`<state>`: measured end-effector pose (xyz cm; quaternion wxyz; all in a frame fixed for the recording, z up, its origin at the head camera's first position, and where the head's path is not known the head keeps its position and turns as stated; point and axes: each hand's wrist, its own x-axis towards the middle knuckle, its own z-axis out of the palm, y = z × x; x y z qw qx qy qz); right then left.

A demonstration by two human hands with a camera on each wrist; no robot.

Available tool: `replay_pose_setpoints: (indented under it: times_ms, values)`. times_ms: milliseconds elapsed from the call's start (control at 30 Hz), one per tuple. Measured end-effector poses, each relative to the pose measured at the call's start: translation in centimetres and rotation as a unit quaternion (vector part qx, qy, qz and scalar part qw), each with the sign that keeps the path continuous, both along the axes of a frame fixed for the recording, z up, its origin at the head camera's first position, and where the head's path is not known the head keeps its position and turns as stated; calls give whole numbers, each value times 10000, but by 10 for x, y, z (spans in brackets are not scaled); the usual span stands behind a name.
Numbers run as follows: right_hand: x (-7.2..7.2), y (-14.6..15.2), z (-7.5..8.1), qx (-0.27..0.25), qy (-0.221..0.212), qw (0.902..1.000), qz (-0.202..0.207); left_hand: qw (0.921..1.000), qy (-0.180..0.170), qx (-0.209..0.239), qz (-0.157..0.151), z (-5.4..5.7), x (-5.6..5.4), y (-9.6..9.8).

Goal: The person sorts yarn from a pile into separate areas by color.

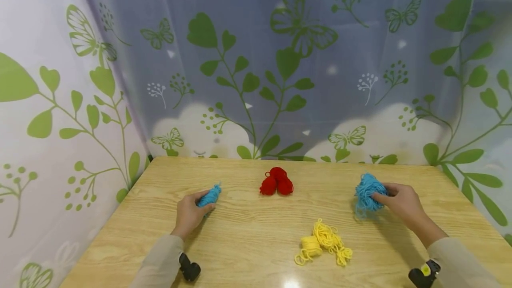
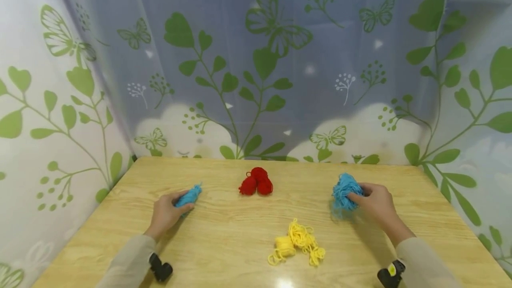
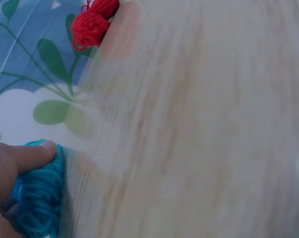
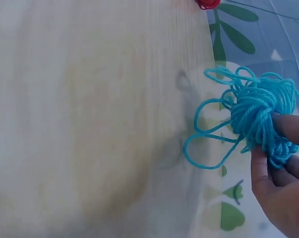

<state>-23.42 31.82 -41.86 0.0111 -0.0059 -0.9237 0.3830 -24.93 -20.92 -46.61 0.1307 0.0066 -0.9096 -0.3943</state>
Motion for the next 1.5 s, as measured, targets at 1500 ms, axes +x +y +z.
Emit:
replay_pose_setpoints:
  times_ms: [1500]
  values:
    - [20,21,-31,105,-318,9994,33,9991,-237,357,66,-4,8,-6]
